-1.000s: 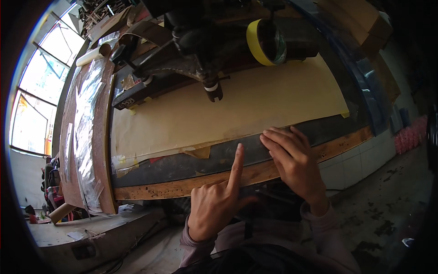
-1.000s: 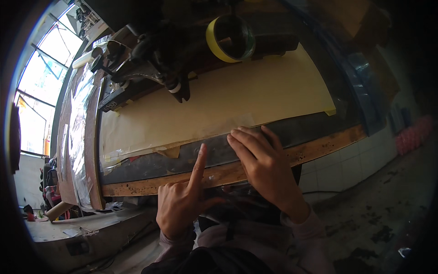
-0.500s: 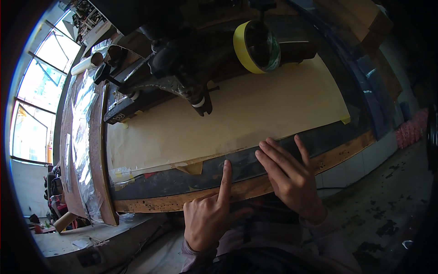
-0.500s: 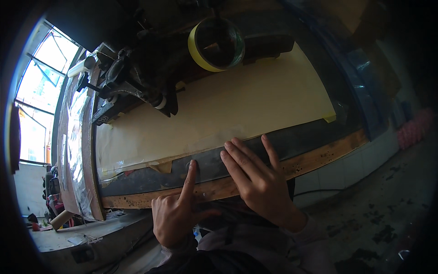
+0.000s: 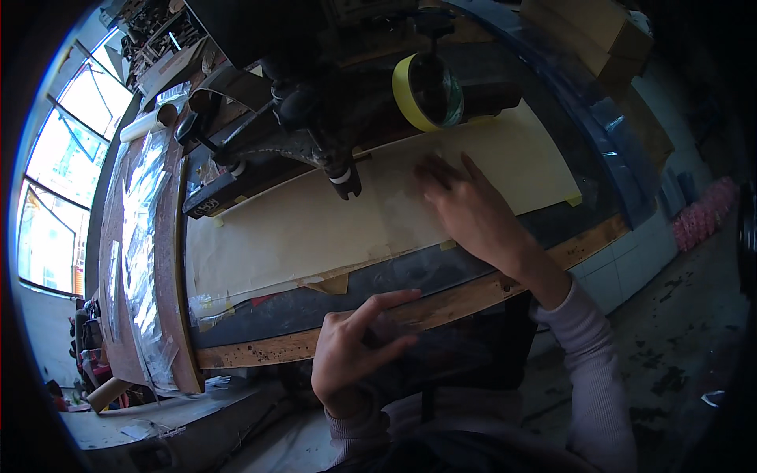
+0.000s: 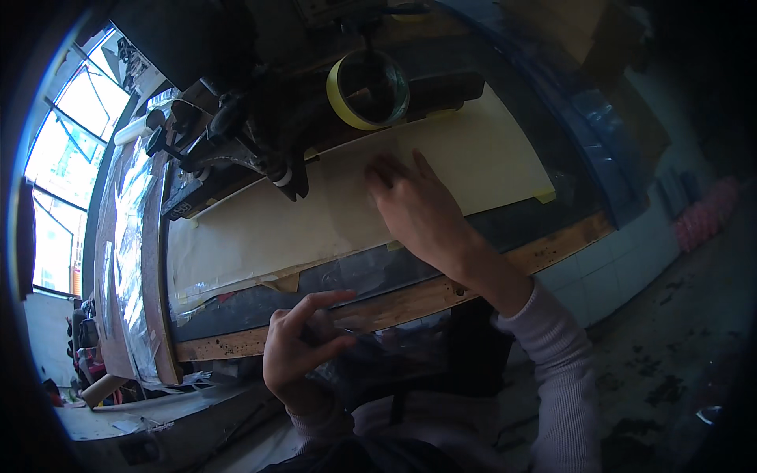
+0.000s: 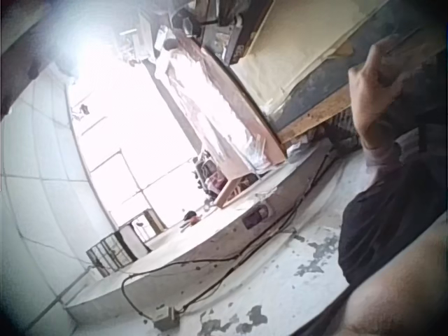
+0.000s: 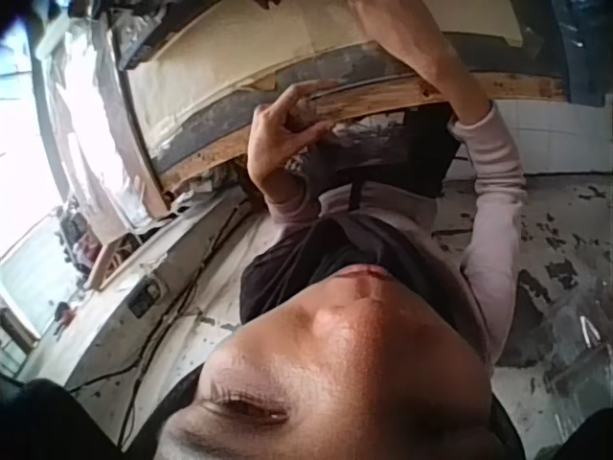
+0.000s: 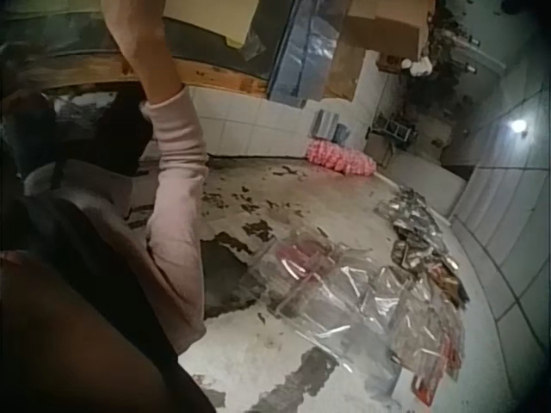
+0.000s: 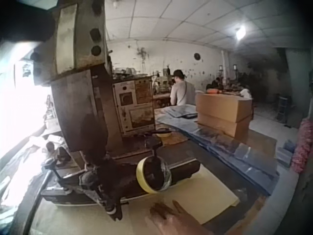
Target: The person assembles plastic components by placing a clear sheet onto a base, aligning a small adhesive strip, and pressing it down by hand.
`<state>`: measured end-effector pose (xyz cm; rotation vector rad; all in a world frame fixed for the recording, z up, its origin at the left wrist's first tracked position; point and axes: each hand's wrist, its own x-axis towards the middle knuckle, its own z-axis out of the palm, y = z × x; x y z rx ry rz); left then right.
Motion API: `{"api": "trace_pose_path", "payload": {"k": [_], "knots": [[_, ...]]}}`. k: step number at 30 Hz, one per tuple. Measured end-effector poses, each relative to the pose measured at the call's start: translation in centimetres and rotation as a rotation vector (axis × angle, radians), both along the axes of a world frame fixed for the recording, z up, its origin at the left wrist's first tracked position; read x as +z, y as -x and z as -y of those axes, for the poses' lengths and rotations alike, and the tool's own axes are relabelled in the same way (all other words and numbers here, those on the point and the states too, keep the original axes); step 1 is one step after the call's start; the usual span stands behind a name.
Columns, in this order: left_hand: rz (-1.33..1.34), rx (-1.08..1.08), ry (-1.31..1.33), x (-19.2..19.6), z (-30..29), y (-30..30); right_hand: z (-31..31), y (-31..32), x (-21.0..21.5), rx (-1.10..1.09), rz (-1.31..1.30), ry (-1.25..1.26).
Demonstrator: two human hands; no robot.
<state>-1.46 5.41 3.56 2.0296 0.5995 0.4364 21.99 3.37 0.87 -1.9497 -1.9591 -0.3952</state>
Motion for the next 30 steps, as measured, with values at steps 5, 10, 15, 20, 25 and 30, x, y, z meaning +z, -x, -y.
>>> {"api": "trace_pose_path", "payload": {"k": [5, 10, 15, 20, 25, 30], "knots": [[-0.001, -0.015, -0.026, -0.1, 0.1, -0.2, -0.8, -0.8, -0.5, 0.041, -0.011, -0.073], [-0.013, -0.005, -0.076, -0.3, 0.2, -0.4, -1.3, -1.2, -0.4, 0.057, -0.038, -0.036], [-0.028, -0.017, -0.119, -0.2, 0.1, -0.4, -1.3, -1.2, -0.1, 0.058, -0.059, -0.05], [-0.01, -0.021, -0.139, -0.4, 0.1, -0.4, -1.3, -1.1, -0.1, 0.031, -0.111, -0.033], [-0.025, -0.019, -0.141, -0.4, 0.2, -0.6, -1.7, -1.4, -1.1, 0.01, -0.06, -0.109], [-0.033, -0.006, -0.14, -0.5, 0.3, -0.6, -1.8, -1.6, -0.6, -0.002, -0.042, -0.151]]}}
